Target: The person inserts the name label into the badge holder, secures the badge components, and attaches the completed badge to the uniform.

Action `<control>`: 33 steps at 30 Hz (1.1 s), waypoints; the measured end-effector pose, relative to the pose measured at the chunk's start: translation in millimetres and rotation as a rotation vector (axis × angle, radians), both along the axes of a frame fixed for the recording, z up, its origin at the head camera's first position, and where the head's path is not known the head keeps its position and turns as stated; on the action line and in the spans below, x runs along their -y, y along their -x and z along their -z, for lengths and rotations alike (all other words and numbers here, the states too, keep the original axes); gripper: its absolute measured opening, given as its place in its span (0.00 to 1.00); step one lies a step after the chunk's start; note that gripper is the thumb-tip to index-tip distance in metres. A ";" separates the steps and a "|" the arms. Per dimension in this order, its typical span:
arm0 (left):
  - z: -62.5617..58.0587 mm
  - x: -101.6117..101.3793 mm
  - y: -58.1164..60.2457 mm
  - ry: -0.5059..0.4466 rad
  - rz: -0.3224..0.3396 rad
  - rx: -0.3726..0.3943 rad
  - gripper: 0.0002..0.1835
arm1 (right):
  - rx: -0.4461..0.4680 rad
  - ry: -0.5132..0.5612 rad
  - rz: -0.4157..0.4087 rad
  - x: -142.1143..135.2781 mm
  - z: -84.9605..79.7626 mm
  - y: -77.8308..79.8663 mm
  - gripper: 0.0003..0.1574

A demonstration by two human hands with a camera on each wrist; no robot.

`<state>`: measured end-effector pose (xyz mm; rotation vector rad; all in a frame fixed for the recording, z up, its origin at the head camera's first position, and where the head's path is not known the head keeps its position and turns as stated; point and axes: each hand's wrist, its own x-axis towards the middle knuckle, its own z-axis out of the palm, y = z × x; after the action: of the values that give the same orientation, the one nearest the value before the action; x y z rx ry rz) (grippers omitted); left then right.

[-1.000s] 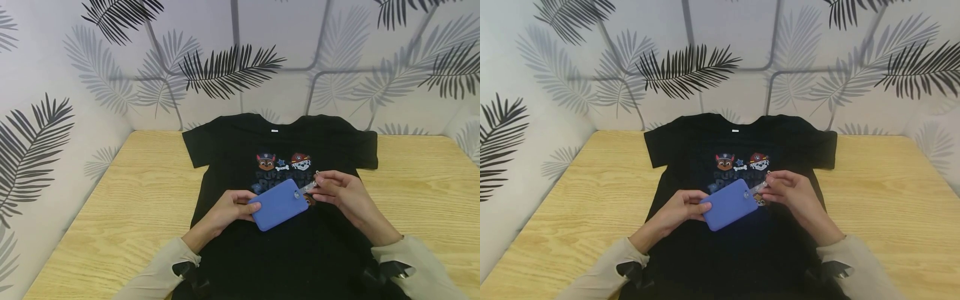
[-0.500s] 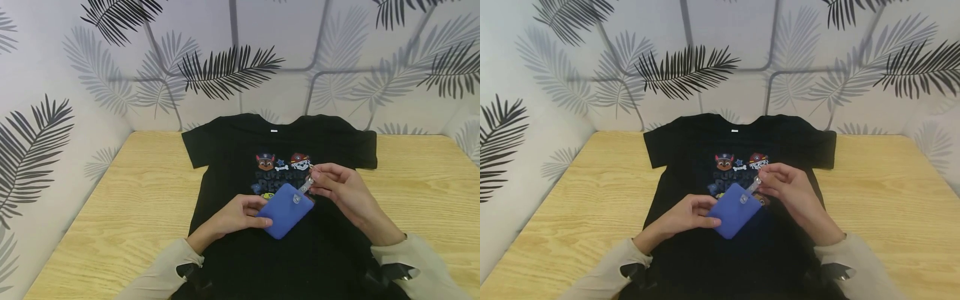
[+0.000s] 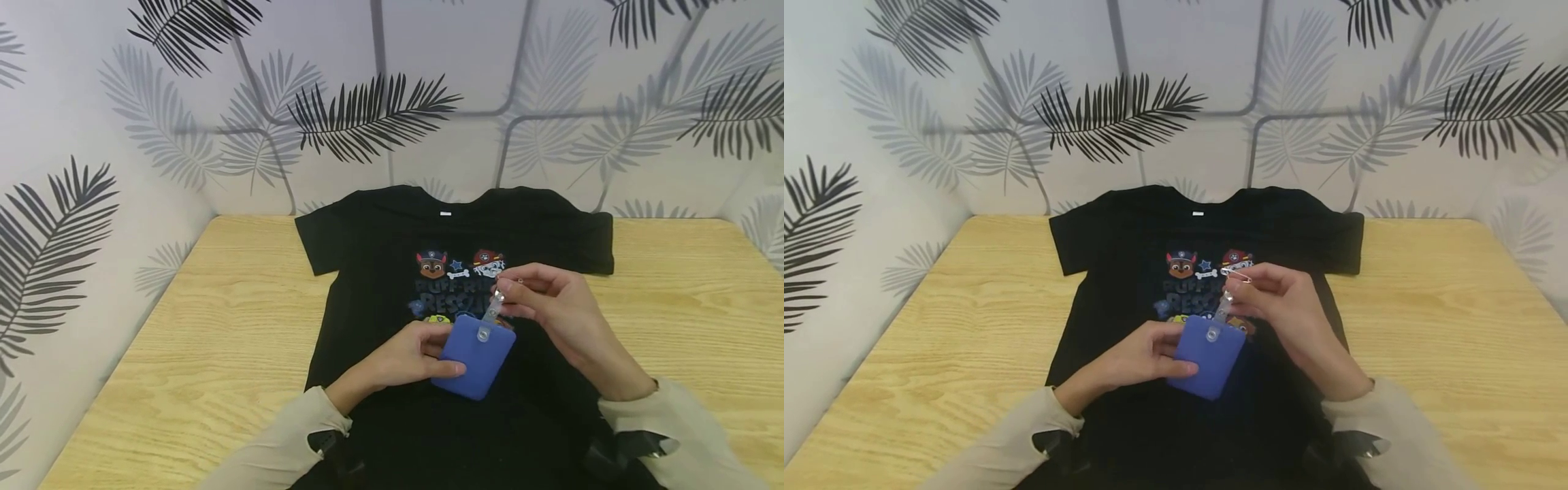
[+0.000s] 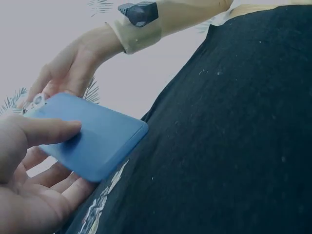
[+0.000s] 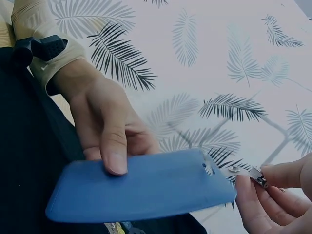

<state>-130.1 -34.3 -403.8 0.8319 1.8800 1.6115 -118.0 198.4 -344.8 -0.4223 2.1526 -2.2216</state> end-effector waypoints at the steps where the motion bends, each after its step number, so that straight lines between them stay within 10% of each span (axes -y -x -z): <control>1: -0.3 -1.7 -0.4 -0.004 -0.003 -0.012 0.22 | 0.005 -0.006 0.000 1.0 -0.5 -0.3 0.05; 33: -17.0 -22.5 -0.8 -0.244 -0.174 -0.297 0.14 | -0.133 -0.144 0.001 7.9 -8.2 -0.6 0.07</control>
<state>-129.4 -11.8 -386.8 1.0864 2.0290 1.9434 -117.4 190.5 -336.6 -0.5786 2.3585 -2.0761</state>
